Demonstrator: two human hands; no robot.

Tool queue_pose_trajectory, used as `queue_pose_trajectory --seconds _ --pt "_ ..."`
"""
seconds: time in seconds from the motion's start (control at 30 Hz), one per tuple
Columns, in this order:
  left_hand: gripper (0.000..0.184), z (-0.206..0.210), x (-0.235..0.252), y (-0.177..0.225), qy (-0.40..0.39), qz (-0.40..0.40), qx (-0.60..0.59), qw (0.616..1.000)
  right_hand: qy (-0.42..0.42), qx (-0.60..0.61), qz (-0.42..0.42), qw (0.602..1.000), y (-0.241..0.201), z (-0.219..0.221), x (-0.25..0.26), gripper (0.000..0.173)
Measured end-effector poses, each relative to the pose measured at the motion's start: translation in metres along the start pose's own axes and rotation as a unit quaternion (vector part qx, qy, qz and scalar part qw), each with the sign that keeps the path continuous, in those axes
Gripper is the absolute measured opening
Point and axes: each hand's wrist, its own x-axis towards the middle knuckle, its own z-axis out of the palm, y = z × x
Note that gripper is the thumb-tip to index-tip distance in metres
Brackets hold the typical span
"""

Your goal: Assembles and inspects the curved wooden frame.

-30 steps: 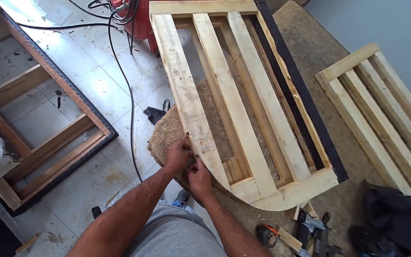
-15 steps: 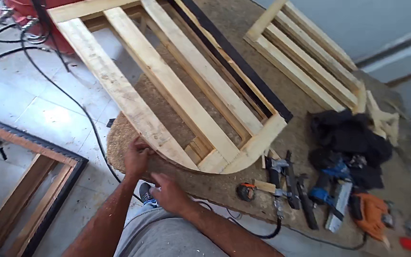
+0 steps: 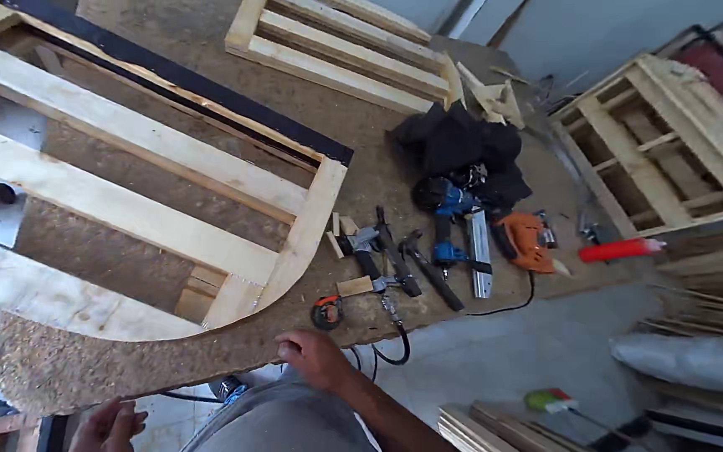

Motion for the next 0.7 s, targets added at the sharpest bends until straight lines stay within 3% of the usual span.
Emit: queue_pose_trajectory --seconds 0.2,0.37,0.57,0.7 --pt "0.036 0.076 -0.054 0.020 -0.024 -0.056 0.033 0.998 0.098 0.006 0.089 0.991 0.069 -0.087 0.004 0.033" --pt "0.026 0.125 -0.077 0.036 -0.081 -0.036 0.057 0.994 0.183 -0.014 0.106 0.977 0.096 -0.141 0.029 0.029" --pt "0.025 0.134 -0.105 0.020 -0.046 -0.039 0.050 0.997 0.237 -0.070 0.062 0.967 0.099 -0.185 0.092 0.028" --pt "0.025 0.126 -0.131 0.011 -0.003 -0.082 0.036 0.996 0.172 -0.149 0.091 0.970 0.099 -0.196 0.125 0.042"
